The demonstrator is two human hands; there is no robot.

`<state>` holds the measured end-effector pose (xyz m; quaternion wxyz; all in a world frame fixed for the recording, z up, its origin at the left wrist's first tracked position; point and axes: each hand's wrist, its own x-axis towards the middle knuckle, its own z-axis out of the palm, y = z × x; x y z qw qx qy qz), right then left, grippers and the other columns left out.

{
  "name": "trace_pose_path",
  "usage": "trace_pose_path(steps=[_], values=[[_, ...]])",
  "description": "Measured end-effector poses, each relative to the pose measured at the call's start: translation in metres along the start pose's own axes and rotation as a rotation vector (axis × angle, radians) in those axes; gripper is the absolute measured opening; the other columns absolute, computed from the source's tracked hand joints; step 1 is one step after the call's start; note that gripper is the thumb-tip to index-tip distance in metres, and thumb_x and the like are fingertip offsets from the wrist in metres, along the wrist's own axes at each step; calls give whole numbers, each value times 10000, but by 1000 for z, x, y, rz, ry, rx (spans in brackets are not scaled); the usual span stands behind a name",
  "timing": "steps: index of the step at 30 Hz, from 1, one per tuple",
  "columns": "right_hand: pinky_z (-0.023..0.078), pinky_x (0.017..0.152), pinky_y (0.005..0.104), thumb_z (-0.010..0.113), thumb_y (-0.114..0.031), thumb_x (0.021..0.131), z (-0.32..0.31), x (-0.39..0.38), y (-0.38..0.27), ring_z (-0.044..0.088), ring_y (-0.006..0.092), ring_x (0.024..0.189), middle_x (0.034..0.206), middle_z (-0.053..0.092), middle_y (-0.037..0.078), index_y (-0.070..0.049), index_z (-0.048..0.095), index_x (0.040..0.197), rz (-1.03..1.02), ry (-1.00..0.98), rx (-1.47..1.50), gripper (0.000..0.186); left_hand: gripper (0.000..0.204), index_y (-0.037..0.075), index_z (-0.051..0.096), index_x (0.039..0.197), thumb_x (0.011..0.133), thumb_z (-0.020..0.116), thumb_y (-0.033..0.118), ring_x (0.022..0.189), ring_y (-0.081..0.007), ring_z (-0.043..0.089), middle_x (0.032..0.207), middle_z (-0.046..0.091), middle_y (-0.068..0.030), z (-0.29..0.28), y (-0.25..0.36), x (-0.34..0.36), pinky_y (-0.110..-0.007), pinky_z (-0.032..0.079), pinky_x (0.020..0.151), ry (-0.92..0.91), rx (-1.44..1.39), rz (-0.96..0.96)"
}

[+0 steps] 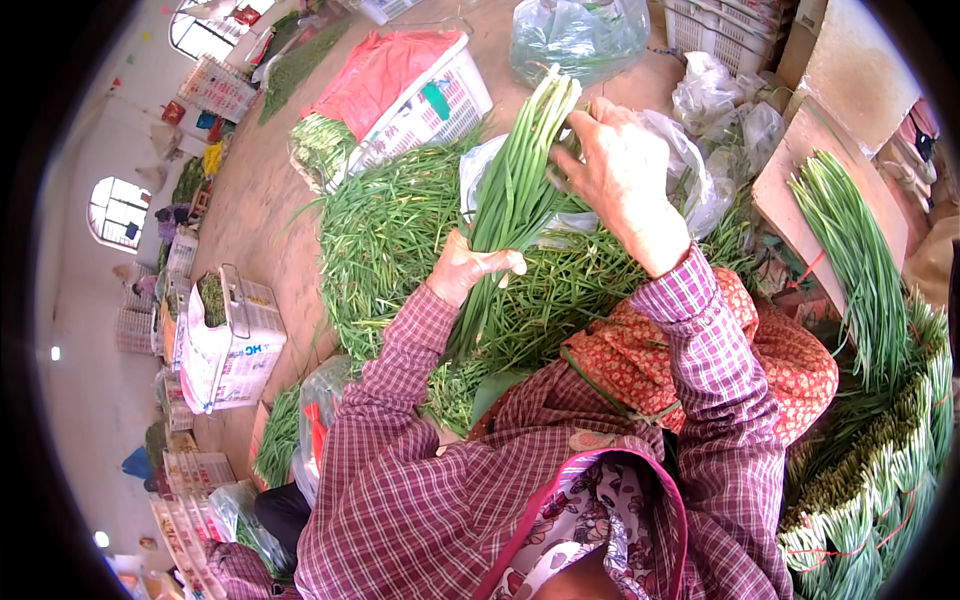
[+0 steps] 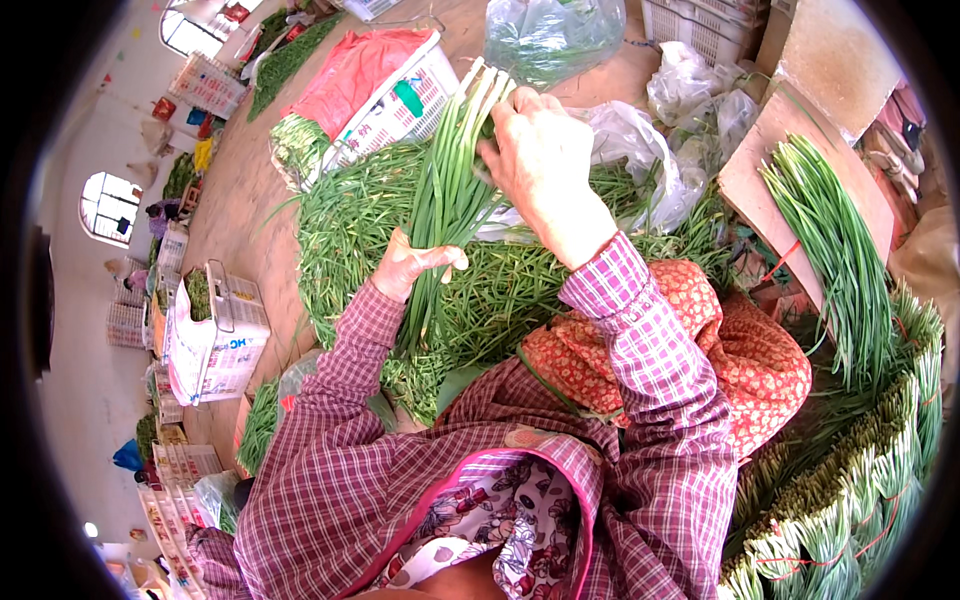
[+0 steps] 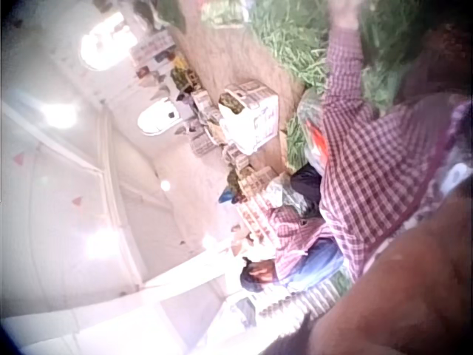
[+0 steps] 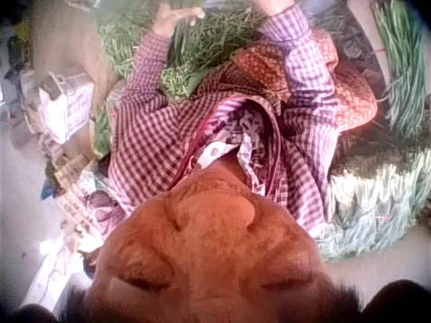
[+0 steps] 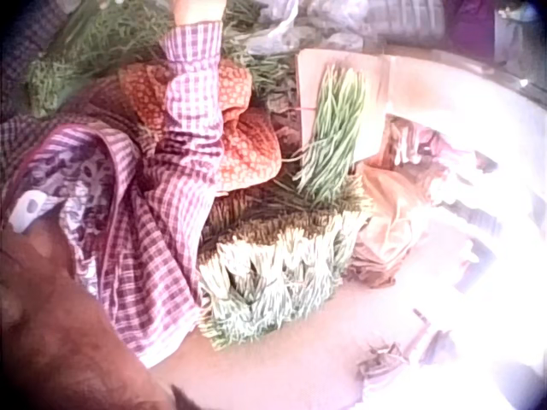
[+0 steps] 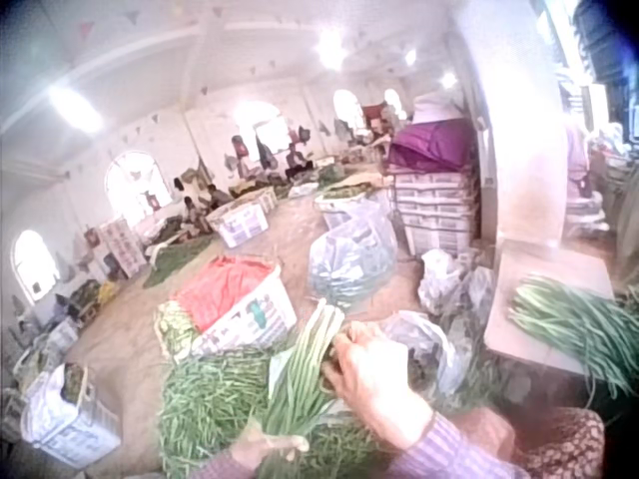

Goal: The person bundles bunches of chives together by hand, securing them with red ties and stacking the finished bundles.

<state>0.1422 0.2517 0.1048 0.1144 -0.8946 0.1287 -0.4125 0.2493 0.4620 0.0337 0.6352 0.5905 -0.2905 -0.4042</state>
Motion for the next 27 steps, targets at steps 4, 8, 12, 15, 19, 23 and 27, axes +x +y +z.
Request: trace_pose_path(steps=[4,8,12,15,19,23,27], values=[[523,671,397,720,-205,739,3,1,-1,643,270,833,824,607,81,-70,643,840,105,-118,87,185,389,-9,587,1126,775,745,48,755,-195,685,881,690,-132,-3,-6,-1,-284,526,543,12,25,41],[522,640,383,706,-212,764,13,-4,8,642,268,753,796,612,76,-84,636,871,69,17,104,181,398,-26,580,1146,785,730,45,792,-177,684,916,696,-126,-6,-3,2,-282,538,618,-9,101,22],[525,605,343,703,-244,801,17,0,30,641,221,654,775,637,56,-109,655,920,4,202,-48,186,413,-34,577,1178,796,712,45,825,-130,668,938,700,-95,-11,1,2,-282,546,726,-11,221,-10],[515,597,327,683,-224,807,-1,6,58,637,212,676,772,619,53,-106,606,825,99,263,-66,142,410,-26,584,1177,789,711,20,829,-122,664,944,701,-83,-19,-7,-1,-280,544,744,31,180,68],[531,593,309,690,-316,837,-54,3,132,650,168,669,805,649,27,-133,658,841,198,413,-320,185,403,-6,595,1172,785,707,-6,835,-118,662,955,701,-75,-37,-24,4,-277,537,783,131,182,186],[542,615,319,688,-329,840,-53,-18,118,662,208,730,840,653,30,-175,649,949,216,1,-306,192,394,-3,577,1176,795,667,-51,839,-92,630,962,676,-23,-39,-21,7,-270,525,789,269,537,211],[533,632,360,688,-367,840,-7,-27,41,670,245,673,765,675,94,-61,667,950,177,-6,288,325,447,-15,549,1241,810,666,-30,860,-71,613,983,682,-9,-21,-14,11,-240,497,817,313,583,344]])
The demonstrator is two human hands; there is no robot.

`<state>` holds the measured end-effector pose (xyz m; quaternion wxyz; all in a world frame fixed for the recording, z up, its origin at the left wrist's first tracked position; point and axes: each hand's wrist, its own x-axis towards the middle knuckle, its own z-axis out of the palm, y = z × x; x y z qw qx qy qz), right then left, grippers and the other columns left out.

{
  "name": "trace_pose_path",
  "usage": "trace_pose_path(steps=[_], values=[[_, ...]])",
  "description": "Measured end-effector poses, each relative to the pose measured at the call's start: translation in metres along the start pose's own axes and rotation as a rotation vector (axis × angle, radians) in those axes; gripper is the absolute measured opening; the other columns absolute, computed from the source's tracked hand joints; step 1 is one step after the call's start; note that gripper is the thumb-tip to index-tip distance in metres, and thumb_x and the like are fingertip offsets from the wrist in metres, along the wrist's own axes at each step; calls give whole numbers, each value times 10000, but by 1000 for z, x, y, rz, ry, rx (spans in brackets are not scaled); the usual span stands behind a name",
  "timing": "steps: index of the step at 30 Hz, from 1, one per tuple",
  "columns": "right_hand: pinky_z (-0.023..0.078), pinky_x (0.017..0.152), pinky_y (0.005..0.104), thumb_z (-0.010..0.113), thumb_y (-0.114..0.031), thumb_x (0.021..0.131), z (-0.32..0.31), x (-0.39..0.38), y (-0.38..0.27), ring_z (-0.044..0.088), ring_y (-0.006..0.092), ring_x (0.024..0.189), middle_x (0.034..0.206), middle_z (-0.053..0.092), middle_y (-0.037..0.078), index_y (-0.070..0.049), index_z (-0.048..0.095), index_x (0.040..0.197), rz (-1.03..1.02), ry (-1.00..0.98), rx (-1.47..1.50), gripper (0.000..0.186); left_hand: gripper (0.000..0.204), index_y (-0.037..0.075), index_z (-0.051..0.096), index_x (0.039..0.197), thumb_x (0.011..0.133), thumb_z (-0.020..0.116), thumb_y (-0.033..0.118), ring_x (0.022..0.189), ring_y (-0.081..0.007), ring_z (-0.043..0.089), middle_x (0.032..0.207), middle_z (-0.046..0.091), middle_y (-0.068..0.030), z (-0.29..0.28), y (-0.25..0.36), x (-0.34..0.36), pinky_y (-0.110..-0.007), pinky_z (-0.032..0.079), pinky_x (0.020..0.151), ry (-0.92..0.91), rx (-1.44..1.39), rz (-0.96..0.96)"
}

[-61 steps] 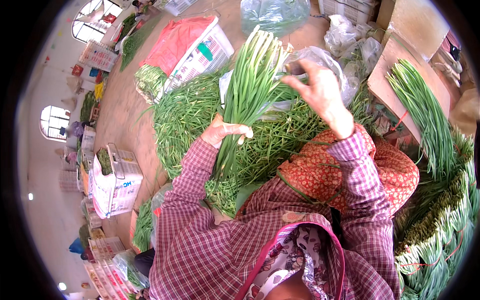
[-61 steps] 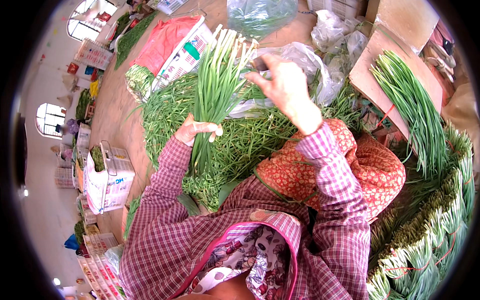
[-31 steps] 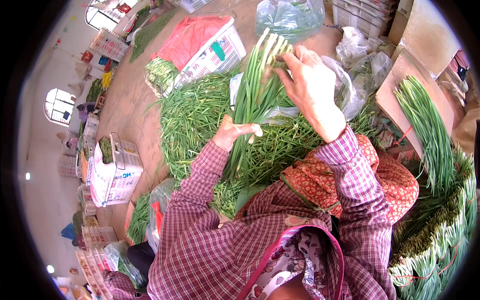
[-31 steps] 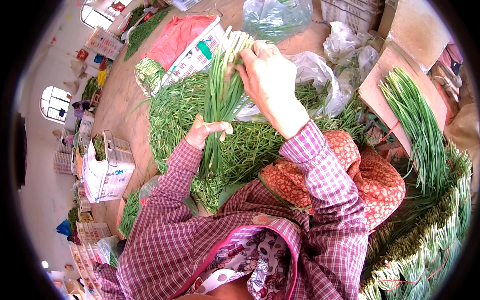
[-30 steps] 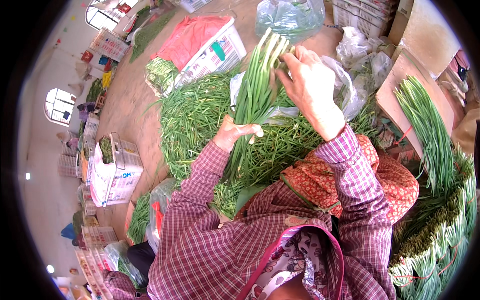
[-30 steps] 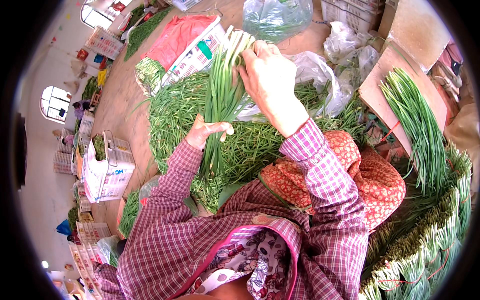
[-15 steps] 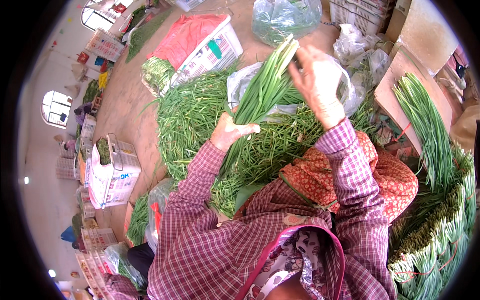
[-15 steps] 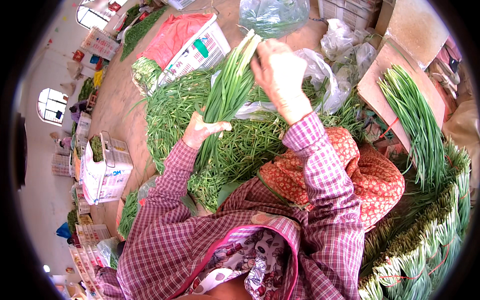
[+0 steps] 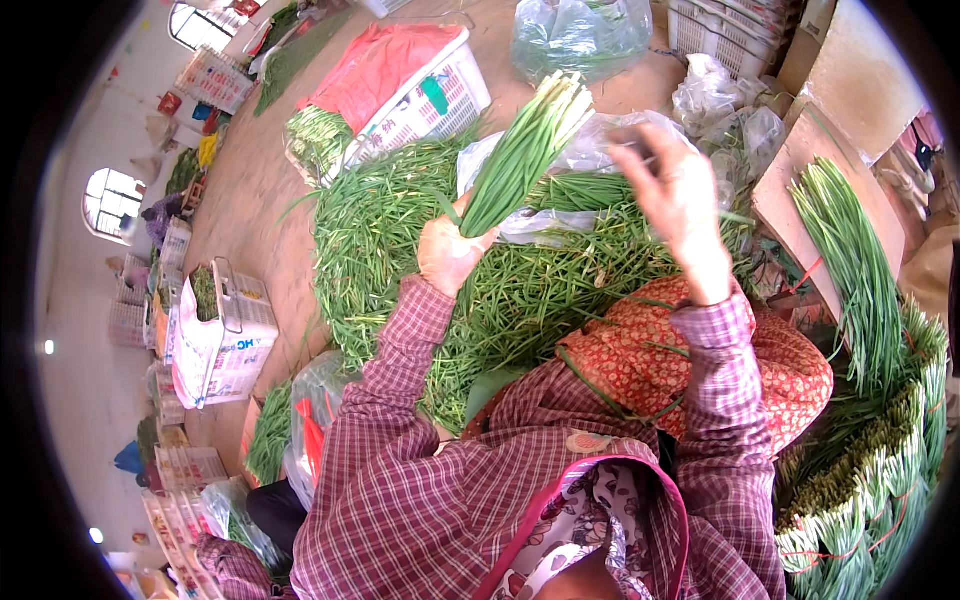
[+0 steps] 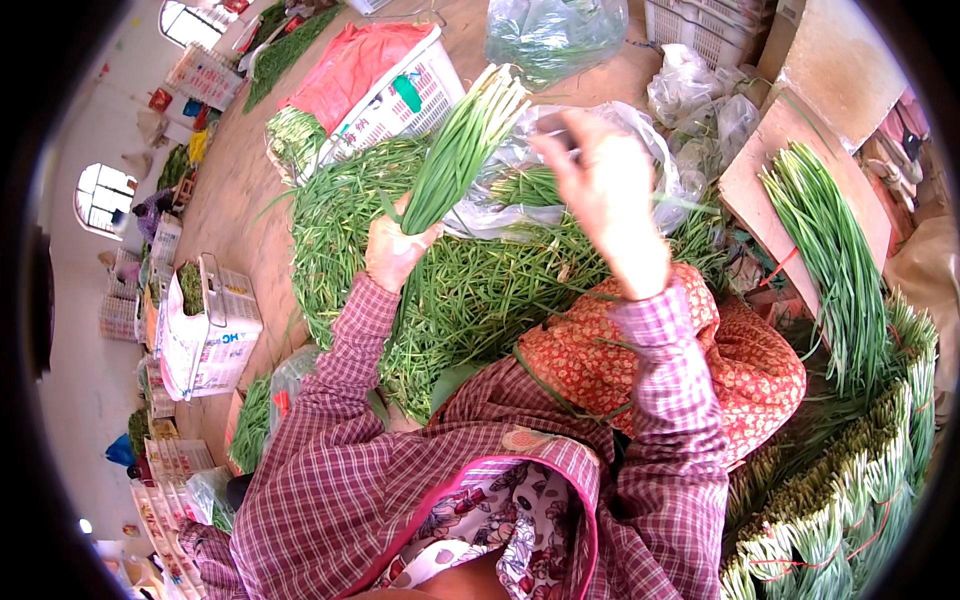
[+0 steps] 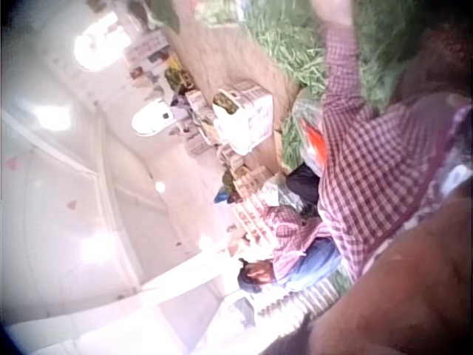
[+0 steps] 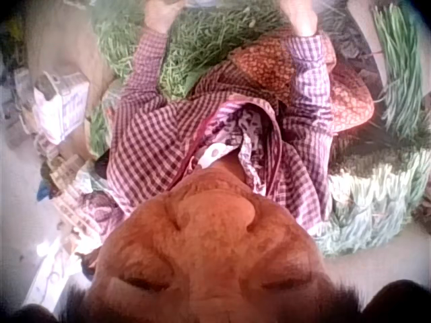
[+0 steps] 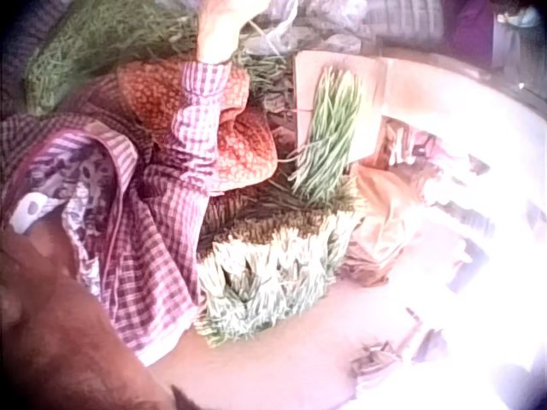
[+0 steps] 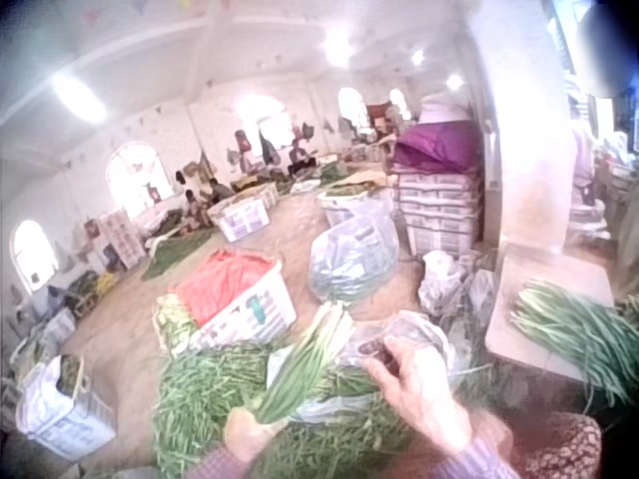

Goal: The person bundles bunches of chives together by hand, securing them with red ties and stacking the finished bundles.

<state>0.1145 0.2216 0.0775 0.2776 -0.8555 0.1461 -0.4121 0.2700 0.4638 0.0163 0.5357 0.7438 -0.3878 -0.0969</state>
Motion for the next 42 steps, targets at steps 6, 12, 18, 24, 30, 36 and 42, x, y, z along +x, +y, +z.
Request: trace_pose_path(steps=[6,12,18,24,30,36,42], values=[[518,600,363,716,-392,806,31,0,-30,654,251,604,664,660,105,-25,667,878,139,19,112,377,528,3,510,1319,818,673,29,904,-121,657,1047,698,-59,14,20,3,-254,501,844,36,239,10],[492,593,390,681,-252,821,29,-3,-18,632,307,609,667,635,142,-10,609,860,251,-44,342,256,587,136,510,1351,794,692,95,945,-188,676,1116,679,-83,7,25,3,-288,528,823,51,446,137],[486,595,409,645,-162,823,22,-8,-4,623,329,629,702,620,144,-41,559,876,99,71,114,158,659,132,488,1383,769,700,23,1078,-153,636,1253,629,-51,-7,25,8,-264,488,915,69,544,267],[499,570,372,640,-123,813,-8,-9,46,624,282,592,686,614,126,-59,531,855,125,199,8,134,634,156,521,1360,768,689,7,1087,-153,631,1270,617,-44,-28,18,8,-246,491,916,19,511,254],[527,618,368,659,-191,824,-64,-11,121,666,284,676,763,676,119,-82,602,932,260,145,-379,164,645,238,562,1329,735,679,16,855,-165,678,1027,691,-48,-41,35,2,-258,535,758,74,942,258],[530,766,375,612,-468,885,-47,-1,69,685,261,839,942,703,150,-70,634,1150,266,-187,73,479,776,283,546,1347,645,693,-12,647,-188,600,756,593,-31,-46,32,3,-304,507,629,108,978,449],[513,728,326,652,-325,884,-16,5,42,661,220,750,854,703,144,-41,676,1067,180,-355,163,339,916,371,447,1404,597,725,41,650,-213,564,733,465,-32,-45,40,4,-345,493,618,57,1100,439]])
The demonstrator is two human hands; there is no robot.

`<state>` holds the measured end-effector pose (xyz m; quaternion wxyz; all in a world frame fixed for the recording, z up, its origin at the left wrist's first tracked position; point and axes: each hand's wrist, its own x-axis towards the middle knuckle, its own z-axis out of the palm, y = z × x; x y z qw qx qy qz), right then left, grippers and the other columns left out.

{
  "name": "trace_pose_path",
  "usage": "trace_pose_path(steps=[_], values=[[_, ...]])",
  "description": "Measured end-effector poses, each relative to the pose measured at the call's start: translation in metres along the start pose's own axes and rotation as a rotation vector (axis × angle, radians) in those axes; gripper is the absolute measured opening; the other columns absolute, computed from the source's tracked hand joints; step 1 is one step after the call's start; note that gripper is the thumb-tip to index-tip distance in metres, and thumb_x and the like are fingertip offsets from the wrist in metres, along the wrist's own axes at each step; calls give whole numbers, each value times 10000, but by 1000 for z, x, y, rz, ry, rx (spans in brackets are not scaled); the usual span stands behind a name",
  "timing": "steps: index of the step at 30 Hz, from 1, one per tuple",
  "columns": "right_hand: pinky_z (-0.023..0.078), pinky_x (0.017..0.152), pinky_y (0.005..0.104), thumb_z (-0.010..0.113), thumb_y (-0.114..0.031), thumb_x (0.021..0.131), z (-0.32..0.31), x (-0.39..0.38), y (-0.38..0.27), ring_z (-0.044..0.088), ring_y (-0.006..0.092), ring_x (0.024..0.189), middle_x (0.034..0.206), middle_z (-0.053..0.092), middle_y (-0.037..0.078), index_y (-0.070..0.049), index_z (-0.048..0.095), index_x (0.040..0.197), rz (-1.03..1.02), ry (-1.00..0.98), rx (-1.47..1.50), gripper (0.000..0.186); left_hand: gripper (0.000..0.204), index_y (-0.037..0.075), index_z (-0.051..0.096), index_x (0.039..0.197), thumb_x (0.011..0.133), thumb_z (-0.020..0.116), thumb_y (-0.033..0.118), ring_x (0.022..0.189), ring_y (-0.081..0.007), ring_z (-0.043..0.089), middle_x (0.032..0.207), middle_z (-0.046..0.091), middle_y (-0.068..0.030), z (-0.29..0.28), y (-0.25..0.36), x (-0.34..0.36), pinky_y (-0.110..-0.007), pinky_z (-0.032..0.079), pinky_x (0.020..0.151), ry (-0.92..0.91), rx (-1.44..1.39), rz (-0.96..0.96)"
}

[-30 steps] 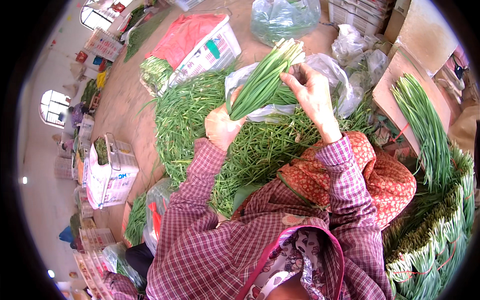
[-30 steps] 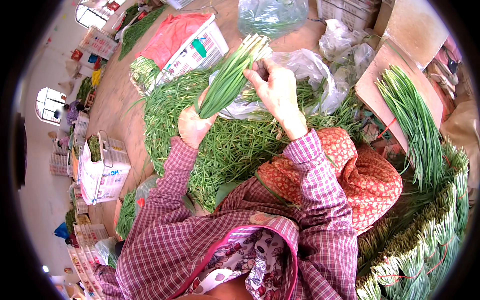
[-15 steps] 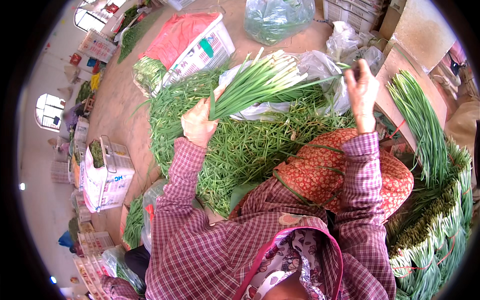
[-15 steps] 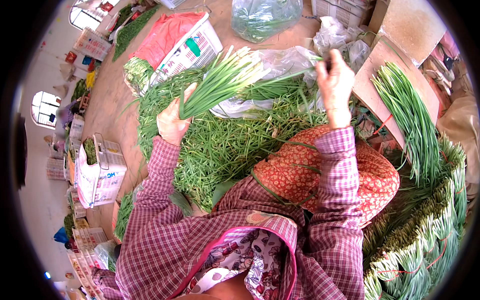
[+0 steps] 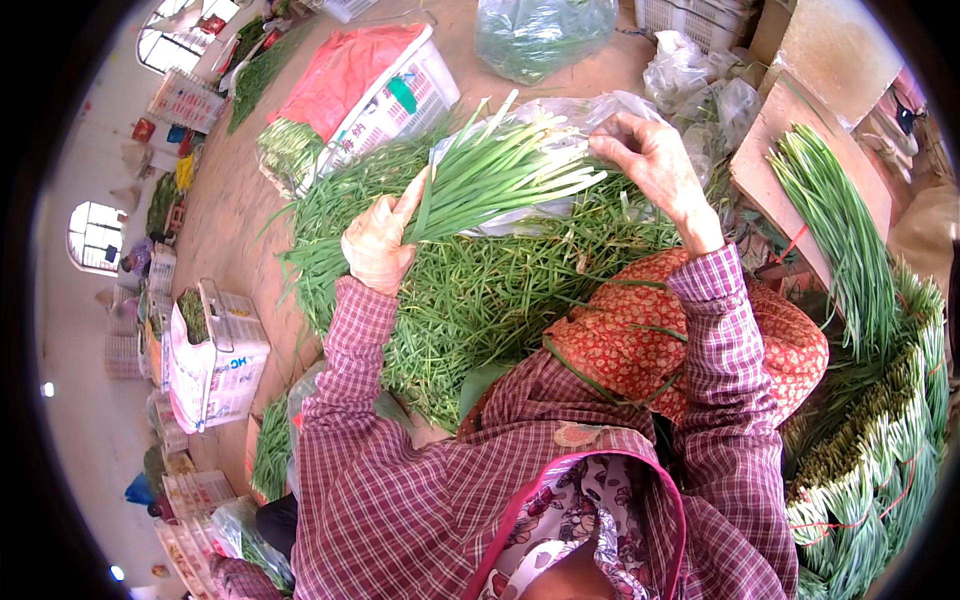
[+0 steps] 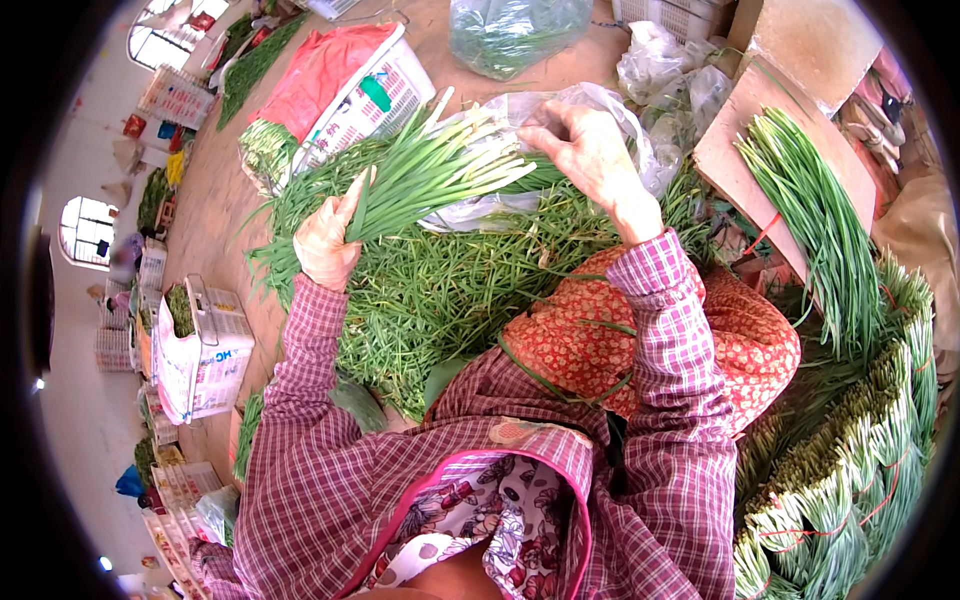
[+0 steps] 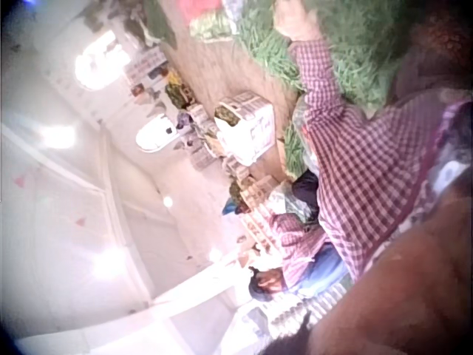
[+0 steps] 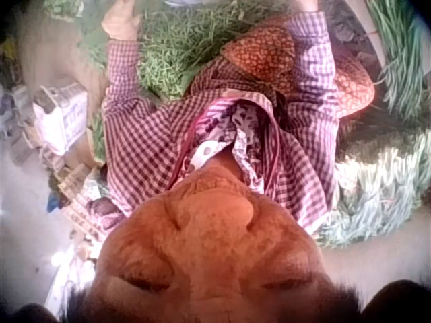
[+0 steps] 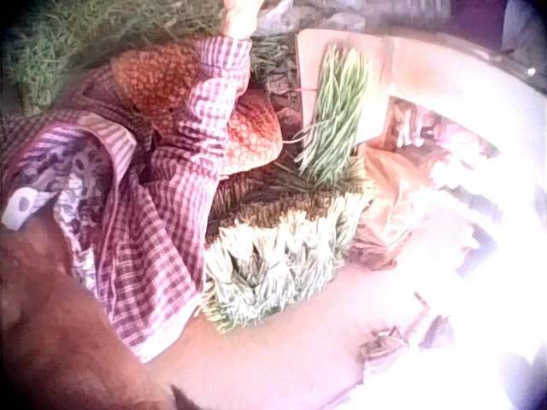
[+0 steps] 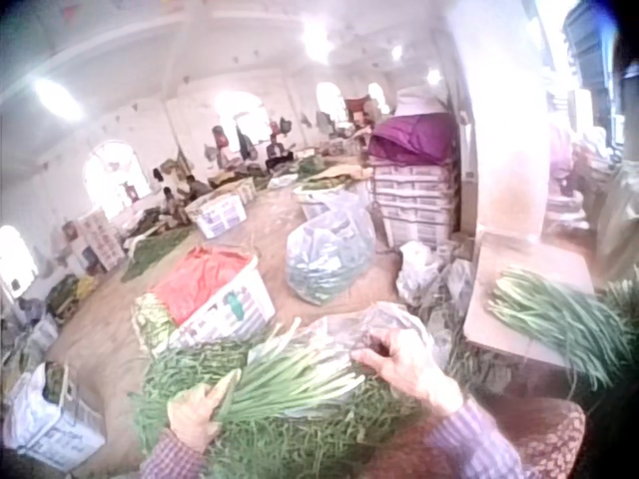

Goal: The person bundles bunches of chives together by hand, securing them with red ties and stacking the finished bundles.

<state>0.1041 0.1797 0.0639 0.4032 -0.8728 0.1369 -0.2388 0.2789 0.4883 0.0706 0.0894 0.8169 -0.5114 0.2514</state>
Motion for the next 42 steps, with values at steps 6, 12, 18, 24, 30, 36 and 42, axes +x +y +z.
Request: trace_pose_path(steps=[6,12,18,24,30,36,42], values=[[549,708,339,659,-335,872,-31,-12,51,693,220,756,873,715,92,-123,706,1020,165,324,-587,263,938,380,435,1411,590,710,19,643,-206,563,728,472,-24,-1,-2,1,-339,486,610,0,95,41],[552,703,347,701,-380,832,3,-17,-9,676,234,744,860,686,109,-118,720,905,-317,439,-461,272,912,377,479,1385,581,696,6,633,-199,568,704,494,-17,4,-3,3,-335,485,613,6,146,67],[529,652,389,698,-469,783,26,-18,-44,660,299,745,768,647,114,-77,707,839,-98,122,-423,396,1006,417,370,1433,597,678,-51,677,-189,600,772,517,-12,4,1,5,-341,513,598,-37,216,122],[519,671,367,653,-326,846,27,-19,-19,644,291,746,810,628,108,-56,680,861,19,31,-591,272,1014,427,369,1432,592,681,-47,655,-178,587,750,494,-5,0,-2,4,-332,503,574,-33,266,157],[540,732,357,617,-431,874,-15,-15,30,667,279,791,825,671,121,-86,695,952,-87,269,-616,362,1009,432,375,1429,595,677,-49,626,-167,569,726,461,2,1,1,7,-323,494,552,-15,279,188],[511,759,424,557,-578,862,9,18,-8,659,333,796,839,673,195,-40,695,943,-37,-86,-340,561,989,435,404,1413,594,670,-51,615,-148,559,714,440,9,5,7,12,-312,489,540,34,352,242],[527,785,357,638,-414,872,-14,4,30,652,235,865,969,683,101,-95,693,1021,225,61,-698,356,985,432,415,1408,587,678,-44,608,-139,550,706,432,12,1,6,11,-306,484,539,17,326,241]])
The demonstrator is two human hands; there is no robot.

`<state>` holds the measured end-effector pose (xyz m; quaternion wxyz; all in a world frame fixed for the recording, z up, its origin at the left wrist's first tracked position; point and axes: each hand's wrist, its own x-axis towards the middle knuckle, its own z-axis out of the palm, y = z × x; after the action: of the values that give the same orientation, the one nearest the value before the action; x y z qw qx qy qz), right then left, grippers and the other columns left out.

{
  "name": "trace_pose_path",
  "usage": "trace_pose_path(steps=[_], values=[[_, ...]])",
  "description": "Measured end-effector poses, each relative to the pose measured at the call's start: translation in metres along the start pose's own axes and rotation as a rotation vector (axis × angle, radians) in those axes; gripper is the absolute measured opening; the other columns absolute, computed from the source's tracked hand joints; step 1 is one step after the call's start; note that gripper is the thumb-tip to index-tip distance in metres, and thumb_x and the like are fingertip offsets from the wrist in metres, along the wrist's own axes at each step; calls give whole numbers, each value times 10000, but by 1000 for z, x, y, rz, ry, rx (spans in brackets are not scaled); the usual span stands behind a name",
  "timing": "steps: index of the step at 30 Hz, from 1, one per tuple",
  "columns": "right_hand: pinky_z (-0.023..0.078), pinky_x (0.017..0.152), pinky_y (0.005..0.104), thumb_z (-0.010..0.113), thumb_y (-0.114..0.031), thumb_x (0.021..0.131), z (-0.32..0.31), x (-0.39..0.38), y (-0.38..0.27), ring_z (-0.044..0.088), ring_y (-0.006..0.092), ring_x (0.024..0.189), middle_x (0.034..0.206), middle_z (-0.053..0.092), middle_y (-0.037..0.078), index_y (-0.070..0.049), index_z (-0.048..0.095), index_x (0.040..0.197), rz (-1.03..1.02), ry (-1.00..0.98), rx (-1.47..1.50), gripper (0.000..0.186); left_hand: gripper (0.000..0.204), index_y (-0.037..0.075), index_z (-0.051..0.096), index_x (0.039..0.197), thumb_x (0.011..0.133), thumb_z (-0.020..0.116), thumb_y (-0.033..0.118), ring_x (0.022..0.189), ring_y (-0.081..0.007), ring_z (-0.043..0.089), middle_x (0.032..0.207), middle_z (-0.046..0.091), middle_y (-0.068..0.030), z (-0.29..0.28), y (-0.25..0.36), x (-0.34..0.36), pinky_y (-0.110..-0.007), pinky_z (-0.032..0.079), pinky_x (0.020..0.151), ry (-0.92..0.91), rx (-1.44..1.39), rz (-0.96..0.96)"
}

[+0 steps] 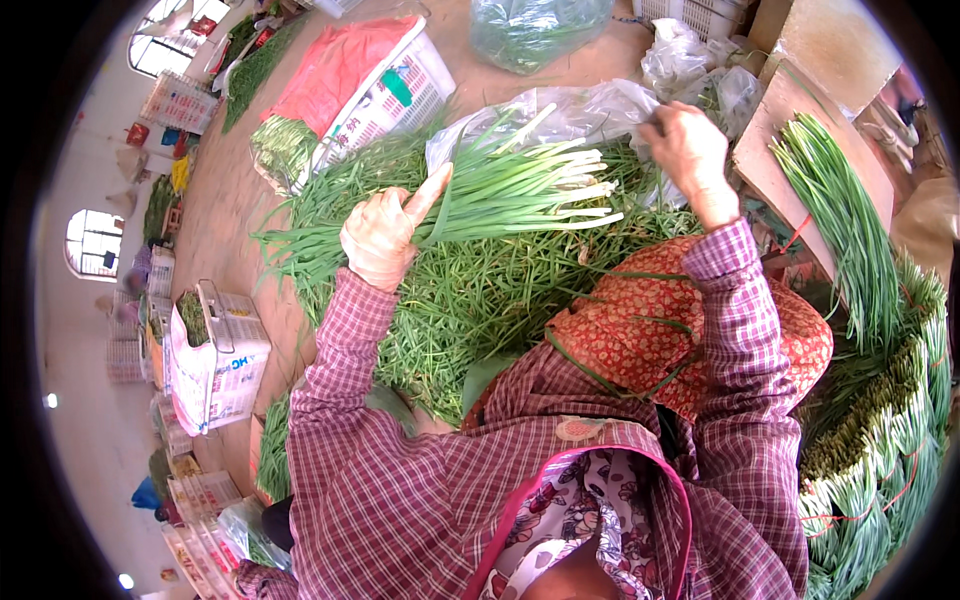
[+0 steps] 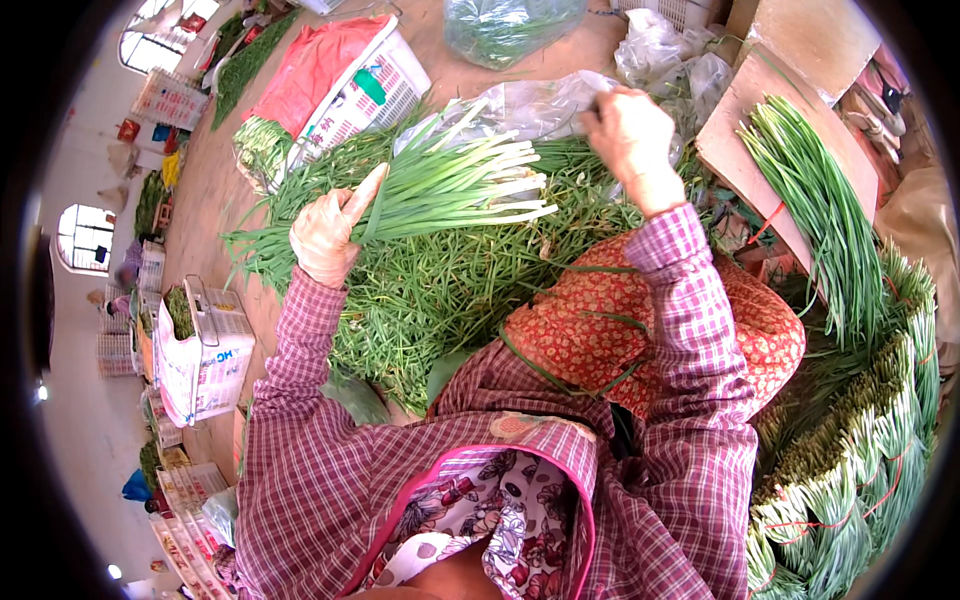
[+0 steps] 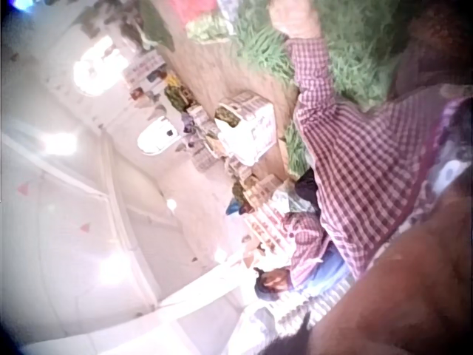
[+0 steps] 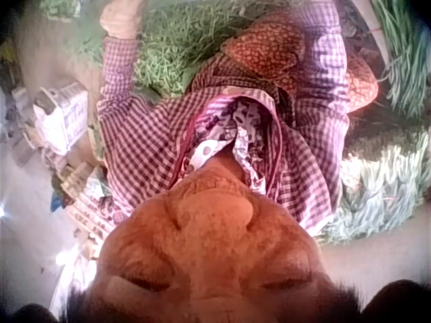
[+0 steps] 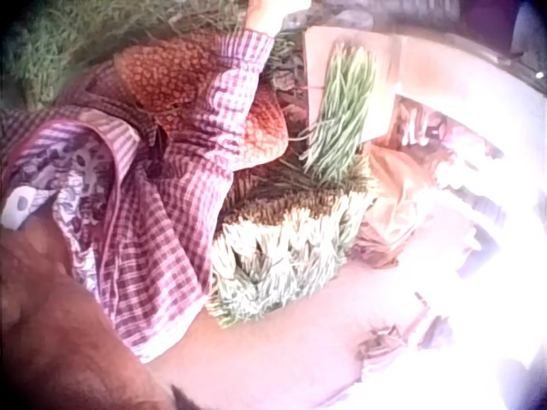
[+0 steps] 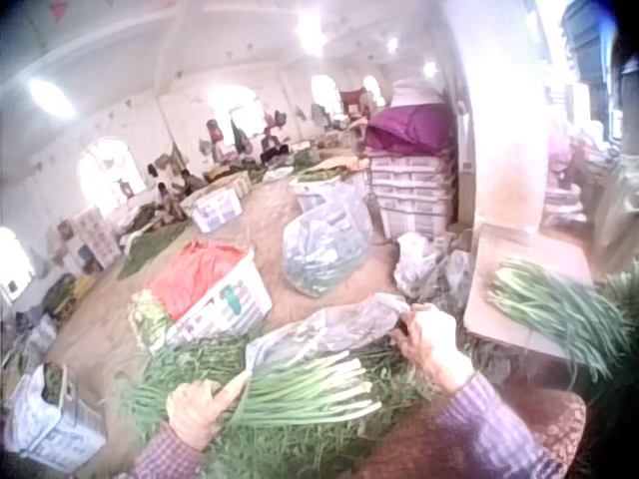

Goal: The person bundles bunches of chives together by hand, securing them with red ties and stacking the finished bundles.

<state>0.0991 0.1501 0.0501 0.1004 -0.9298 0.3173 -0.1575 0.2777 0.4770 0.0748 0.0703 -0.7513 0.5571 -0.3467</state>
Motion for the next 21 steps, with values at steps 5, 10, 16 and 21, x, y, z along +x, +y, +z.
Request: trace_pose_path(steps=[5,10,16,21], values=[[527,797,373,656,-406,853,-9,-11,-21,638,226,887,894,649,56,-183,699,971,-273,107,126,256,960,429,410,1413,613,667,-34,583,-124,534,685,420,22,7,0,-1,-287,473,531,53,31,40],[507,782,407,678,-306,850,0,-5,-47,612,339,985,1080,624,176,-87,678,1010,-550,-54,342,271,868,440,422,1404,685,618,-7,514,-87,479,642,364,36,11,5,10,-252,442,489,132,113,86],[532,627,422,600,-242,888,20,-16,-45,663,321,732,809,659,137,-57,593,910,-482,147,289,187,862,451,441,1386,684,632,-9,520,-77,481,642,352,41,19,9,4,-255,445,493,185,65,55],[533,552,438,583,-184,888,50,-5,40,656,331,637,769,660,133,-76,538,904,-170,227,-50,118,859,451,458,1373,673,643,-10,560,-88,511,667,407,43,16,3,0,-259,462,505,130,52,59]])
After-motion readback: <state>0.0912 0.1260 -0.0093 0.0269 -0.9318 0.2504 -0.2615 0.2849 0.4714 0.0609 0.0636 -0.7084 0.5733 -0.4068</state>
